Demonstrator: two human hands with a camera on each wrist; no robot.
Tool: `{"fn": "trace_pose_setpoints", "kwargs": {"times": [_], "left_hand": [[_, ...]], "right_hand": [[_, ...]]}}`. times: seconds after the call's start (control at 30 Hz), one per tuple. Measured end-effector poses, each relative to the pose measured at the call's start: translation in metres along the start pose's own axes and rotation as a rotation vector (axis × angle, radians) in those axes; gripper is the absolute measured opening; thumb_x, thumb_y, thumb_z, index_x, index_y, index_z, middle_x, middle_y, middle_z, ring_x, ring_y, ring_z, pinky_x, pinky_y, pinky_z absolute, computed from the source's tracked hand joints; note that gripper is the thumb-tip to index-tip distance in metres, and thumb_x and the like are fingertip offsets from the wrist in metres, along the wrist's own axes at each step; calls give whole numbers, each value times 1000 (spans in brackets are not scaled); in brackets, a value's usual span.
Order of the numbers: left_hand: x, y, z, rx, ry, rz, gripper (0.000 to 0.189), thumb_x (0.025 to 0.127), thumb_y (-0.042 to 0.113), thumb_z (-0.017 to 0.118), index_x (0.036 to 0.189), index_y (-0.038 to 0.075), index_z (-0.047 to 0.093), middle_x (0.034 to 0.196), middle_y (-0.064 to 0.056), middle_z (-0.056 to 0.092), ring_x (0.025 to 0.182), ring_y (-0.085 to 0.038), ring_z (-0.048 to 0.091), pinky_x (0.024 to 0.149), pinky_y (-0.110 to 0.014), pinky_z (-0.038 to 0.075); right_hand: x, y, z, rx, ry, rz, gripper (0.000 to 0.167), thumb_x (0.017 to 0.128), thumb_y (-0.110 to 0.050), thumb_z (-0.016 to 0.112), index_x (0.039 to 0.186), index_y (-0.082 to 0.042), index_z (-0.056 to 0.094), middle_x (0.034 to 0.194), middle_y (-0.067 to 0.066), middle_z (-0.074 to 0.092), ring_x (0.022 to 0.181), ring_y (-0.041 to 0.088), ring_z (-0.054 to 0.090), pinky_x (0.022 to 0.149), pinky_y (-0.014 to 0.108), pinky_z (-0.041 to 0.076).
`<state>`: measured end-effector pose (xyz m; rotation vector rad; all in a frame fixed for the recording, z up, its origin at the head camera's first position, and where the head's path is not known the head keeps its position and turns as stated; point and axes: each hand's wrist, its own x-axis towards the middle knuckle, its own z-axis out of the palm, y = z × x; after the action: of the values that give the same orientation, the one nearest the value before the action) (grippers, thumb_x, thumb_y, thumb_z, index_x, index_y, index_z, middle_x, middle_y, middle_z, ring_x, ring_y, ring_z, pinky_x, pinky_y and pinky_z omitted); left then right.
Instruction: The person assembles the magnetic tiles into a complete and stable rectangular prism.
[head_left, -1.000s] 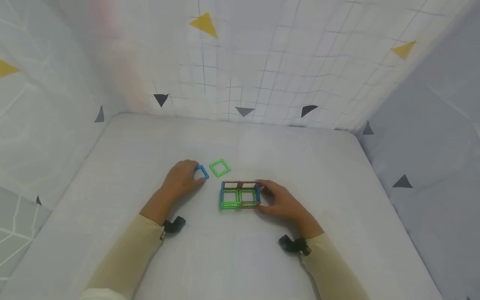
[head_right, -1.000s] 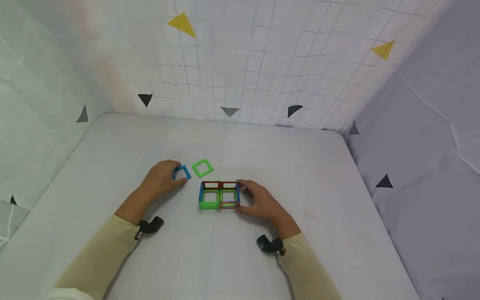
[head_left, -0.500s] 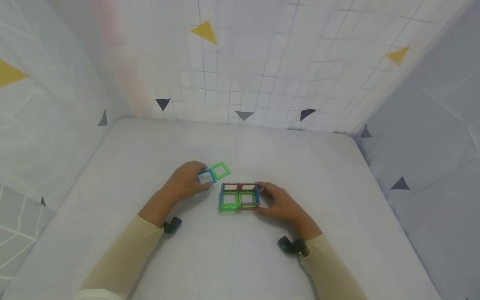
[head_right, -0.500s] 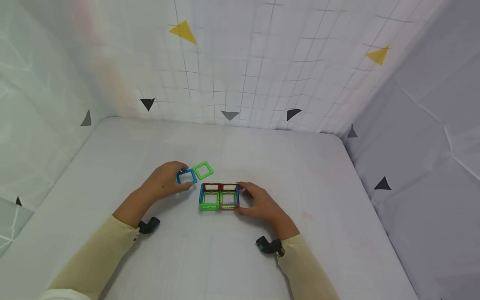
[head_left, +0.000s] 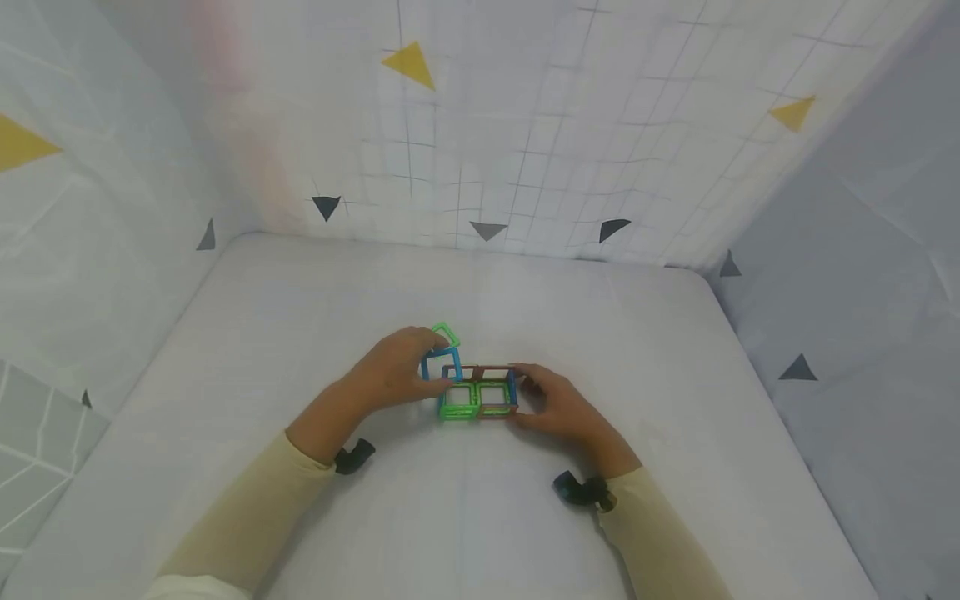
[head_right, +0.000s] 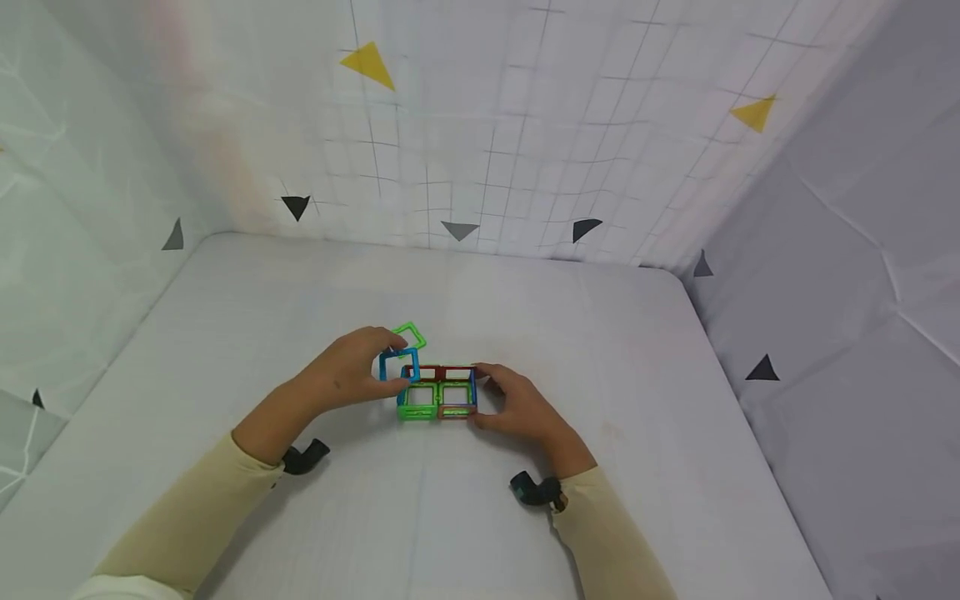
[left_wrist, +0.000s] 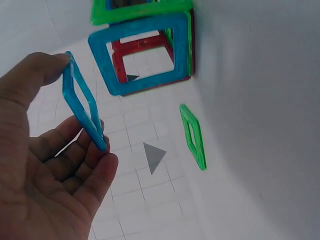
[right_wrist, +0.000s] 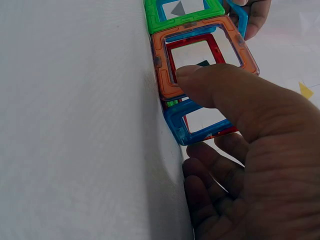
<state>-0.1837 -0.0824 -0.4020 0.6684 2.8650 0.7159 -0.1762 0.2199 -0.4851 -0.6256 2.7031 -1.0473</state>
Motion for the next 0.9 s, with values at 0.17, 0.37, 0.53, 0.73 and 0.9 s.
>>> {"fn": "trace_pose_setpoints", "kwargs": {"times": [0.17, 0.37, 0.53, 0.73, 0.9], "left_hand": [[1, 11, 8, 20, -46, 30, 64, 81, 43, 80, 134, 12, 61, 127, -1, 65, 113, -15, 57, 101, -36, 51], [3, 18, 16, 93, -63, 74, 64, 82, 46, 77, 135, 14, 61, 126, 0, 66, 108, -12, 57, 99, -32, 51], [5, 21, 19, 124, -76, 73, 67, 82, 48, 78, 137, 16, 59, 129, 2, 65, 115, -12, 57, 103, -32, 49], [6, 24, 20, 155, -83, 78, 69, 82, 49, 77, 139, 16, 57, 127, 2, 64, 114, -12, 56, 102, -31, 49], [5, 24, 20, 127, -76, 77, 72, 83, 49, 77, 142, 15, 55, 132, 0, 63, 118, -15, 55, 104, -34, 48]], "right_hand": [[-1, 0, 0, 7, -6, 21, 81, 77, -38, 83, 147, -20, 48, 134, 1, 59, 122, 23, 55, 107, 49, 45], [-1, 1, 0, 15, -4, 26, 80, 77, -38, 83, 147, -22, 48, 134, -2, 58, 123, 22, 55, 107, 48, 45], [-1, 1, 1, 24, -7, 24, 79, 78, -37, 83, 147, -22, 48, 136, -2, 58, 124, 21, 54, 108, 48, 44], [0, 1, 1, 18, -11, 11, 78, 78, -35, 83, 147, -21, 48, 137, -1, 57, 124, 22, 54, 108, 48, 44], [-1, 1, 0, 11, 1, -16, 77, 78, -34, 83, 146, -20, 49, 135, 0, 58, 122, 22, 55, 107, 48, 45]]}}
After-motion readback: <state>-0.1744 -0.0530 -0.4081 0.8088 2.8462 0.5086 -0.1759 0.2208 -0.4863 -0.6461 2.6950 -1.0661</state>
